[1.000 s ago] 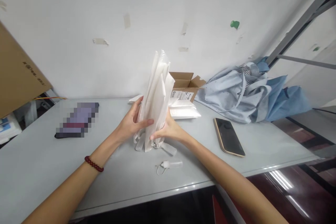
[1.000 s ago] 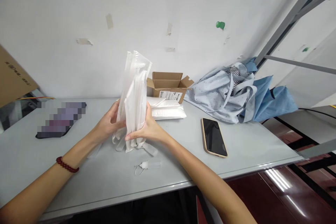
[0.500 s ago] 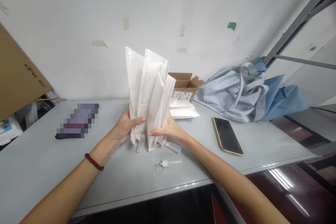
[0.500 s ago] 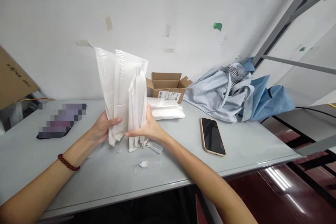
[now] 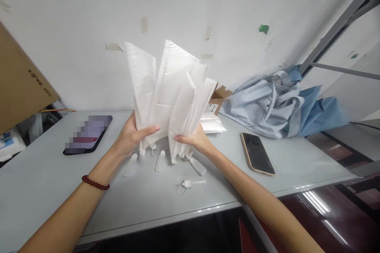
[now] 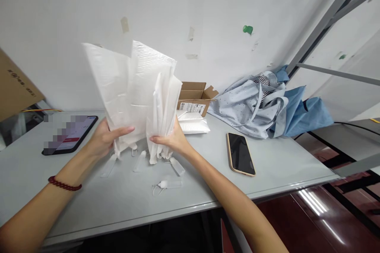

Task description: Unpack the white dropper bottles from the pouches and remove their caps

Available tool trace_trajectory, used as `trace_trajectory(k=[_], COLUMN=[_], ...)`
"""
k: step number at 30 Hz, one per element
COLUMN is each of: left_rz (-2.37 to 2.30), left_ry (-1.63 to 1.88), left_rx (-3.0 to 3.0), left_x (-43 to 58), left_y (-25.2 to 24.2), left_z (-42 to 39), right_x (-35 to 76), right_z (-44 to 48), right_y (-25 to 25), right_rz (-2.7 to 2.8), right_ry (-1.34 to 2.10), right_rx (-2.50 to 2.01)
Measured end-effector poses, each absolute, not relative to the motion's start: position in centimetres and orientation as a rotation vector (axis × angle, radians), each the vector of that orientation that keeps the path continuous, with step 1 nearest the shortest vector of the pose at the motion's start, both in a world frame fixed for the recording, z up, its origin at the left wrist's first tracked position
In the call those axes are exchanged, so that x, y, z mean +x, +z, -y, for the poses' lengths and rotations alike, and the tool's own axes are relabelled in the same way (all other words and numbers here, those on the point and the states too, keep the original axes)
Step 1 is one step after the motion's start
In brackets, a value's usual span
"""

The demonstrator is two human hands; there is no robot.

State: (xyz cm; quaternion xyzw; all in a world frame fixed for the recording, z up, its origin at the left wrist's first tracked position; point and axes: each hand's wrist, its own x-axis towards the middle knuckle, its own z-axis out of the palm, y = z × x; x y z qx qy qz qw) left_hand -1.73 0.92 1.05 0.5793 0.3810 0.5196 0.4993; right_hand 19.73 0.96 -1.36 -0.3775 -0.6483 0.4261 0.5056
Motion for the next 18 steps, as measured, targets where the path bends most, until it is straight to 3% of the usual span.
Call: trace_trajectory(k=[6, 13, 18], left_rz=[-0.744, -1.14, -1.165], left_ry=[1.008, 1.385, 1.599], left_rx=[1.331, 1.219, 1.163], left_x=[-0.9, -0.1, -1.0], left_y=[0.3, 0.7, 1.8], left_z=[-0.9, -1.3, -1.2], right_x=[19.4, 19.7, 20.0], right_z=[-0.6, -1.1, -1.6], right_y=[-1.9, -1.9, -2.2], right_rz=[1.73, 1.675, 1.545], right_ry=[0.983, 0.898, 0.871], right_rx=[-0.862, -0.928, -0.979])
